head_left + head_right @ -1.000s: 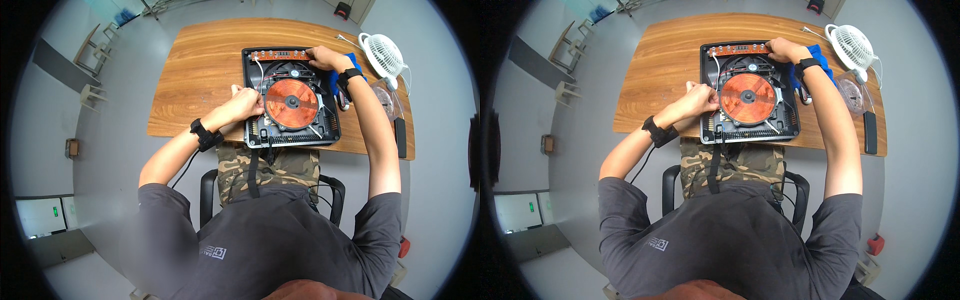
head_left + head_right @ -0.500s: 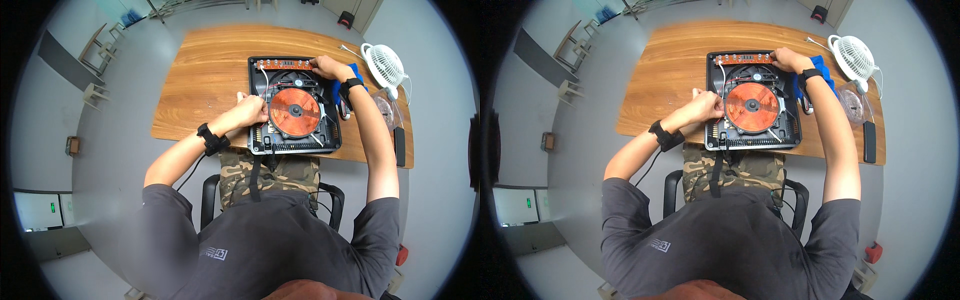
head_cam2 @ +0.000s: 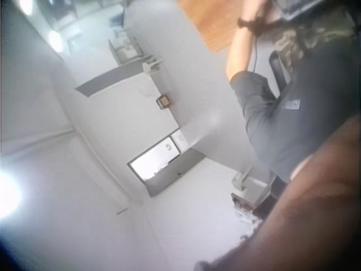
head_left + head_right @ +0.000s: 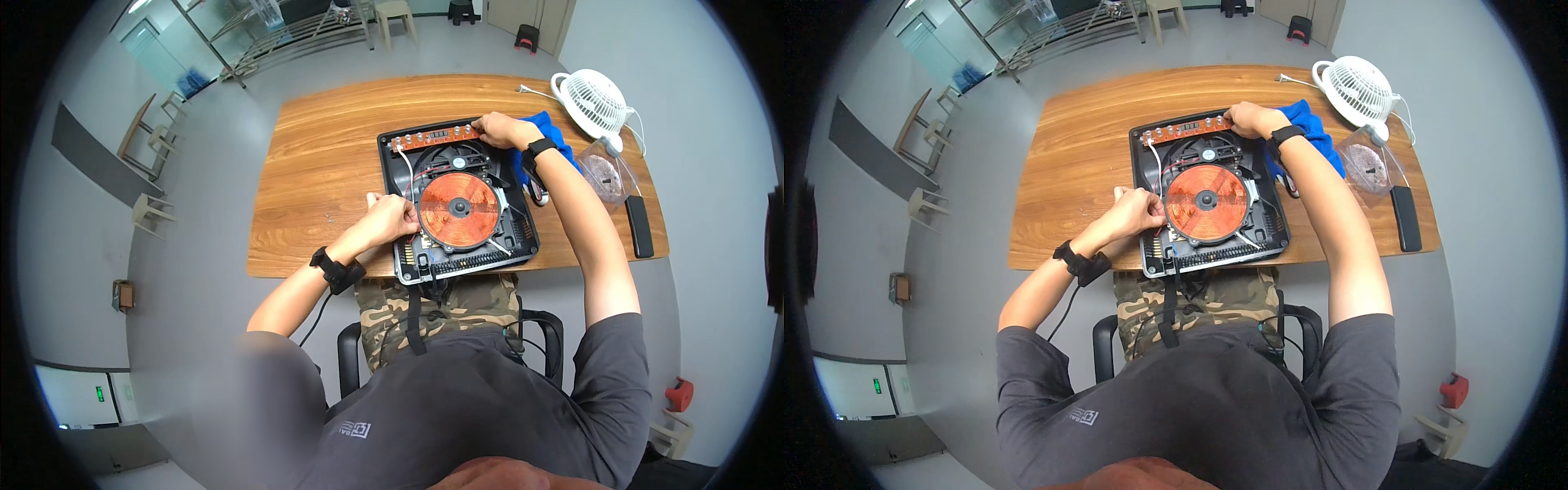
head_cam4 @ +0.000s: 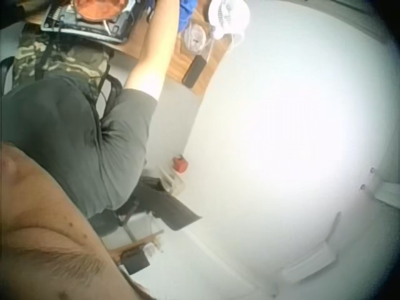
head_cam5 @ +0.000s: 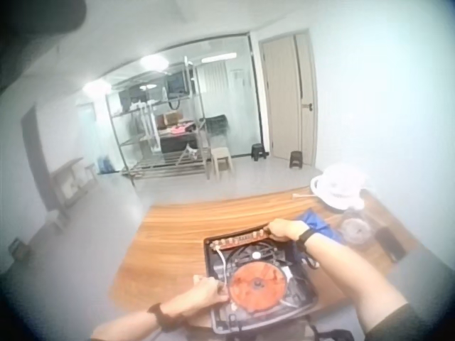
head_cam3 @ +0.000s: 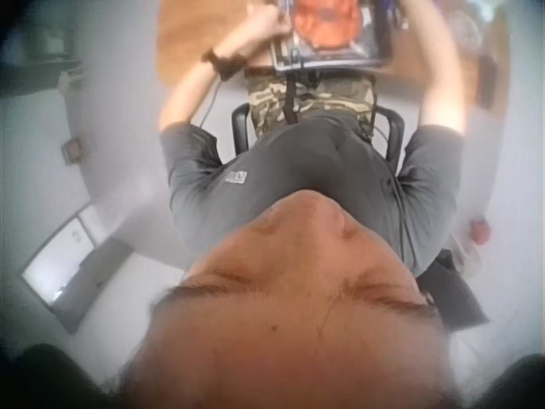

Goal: The person assembles a small electronic device on a wooden table. They place a fan onto a copper-colored circular component, wipe it with a blue cloth, and use a screwdriver to secure screws. The person also handles wires and adjusts internal parts of the device.

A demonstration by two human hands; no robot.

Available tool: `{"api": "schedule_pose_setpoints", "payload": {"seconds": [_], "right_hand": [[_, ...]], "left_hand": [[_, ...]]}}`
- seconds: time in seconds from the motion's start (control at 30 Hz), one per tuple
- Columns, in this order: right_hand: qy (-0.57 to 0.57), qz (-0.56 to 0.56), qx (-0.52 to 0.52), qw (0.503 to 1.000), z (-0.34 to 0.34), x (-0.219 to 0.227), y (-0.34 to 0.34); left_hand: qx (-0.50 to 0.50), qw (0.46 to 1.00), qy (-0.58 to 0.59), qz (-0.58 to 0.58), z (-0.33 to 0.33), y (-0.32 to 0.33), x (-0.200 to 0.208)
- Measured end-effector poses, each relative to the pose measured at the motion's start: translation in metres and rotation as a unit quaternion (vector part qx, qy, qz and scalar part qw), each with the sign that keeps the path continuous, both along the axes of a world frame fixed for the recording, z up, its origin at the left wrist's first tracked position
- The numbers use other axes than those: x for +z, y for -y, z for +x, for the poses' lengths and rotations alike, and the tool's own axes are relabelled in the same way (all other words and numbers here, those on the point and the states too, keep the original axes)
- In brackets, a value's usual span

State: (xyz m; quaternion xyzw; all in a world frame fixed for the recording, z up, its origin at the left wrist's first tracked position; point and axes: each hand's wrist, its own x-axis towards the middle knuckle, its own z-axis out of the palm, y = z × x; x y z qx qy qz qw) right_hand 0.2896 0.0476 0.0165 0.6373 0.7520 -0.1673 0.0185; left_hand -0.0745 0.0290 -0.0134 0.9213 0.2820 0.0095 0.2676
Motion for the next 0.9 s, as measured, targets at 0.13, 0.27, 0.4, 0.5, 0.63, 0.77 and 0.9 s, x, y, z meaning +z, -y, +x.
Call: {"api": "schedule_pose_setpoints", "payload": {"seconds": [0.13, 0.27, 0.4, 0.5, 0.63, 0.77, 0.9], "right_hand": [[-0.002, 0.055, -0.008, 0.998, 0.007, -0.014, 0.000], [-0.004, 0.030, -0.015, 0.999, 0.003, -0.012, -0.001], [-0.018, 0.058, -0.013, 0.998, 0.009, -0.019, 0.001], [-0.023, 0.037, -0.019, 0.999, 0.004, -0.014, 0.000], [-0.029, 0.036, -0.010, 0.999, 0.005, -0.012, 0.000], [-0.022, 0.016, -0.020, 0.999, 0.002, -0.005, 0.002], [-0.025, 0.009, -0.017, 1.000, 0.007, -0.006, 0.001]], "left_hand": [[-0.012, 1.000, 0.012, 0.004, -0.001, 0.002, 0.010], [-0.004, 0.998, 0.049, -0.040, -0.009, -0.003, 0.023], [0.033, 0.991, 0.106, -0.070, -0.017, -0.023, 0.044], [0.098, 0.989, 0.108, 0.014, -0.041, -0.066, 0.039], [0.183, 0.982, 0.037, 0.034, -0.076, -0.118, 0.027], [0.218, 0.976, 0.016, 0.003, -0.079, -0.133, 0.003], [0.185, 0.982, 0.014, 0.035, -0.058, -0.143, -0.016]]}}
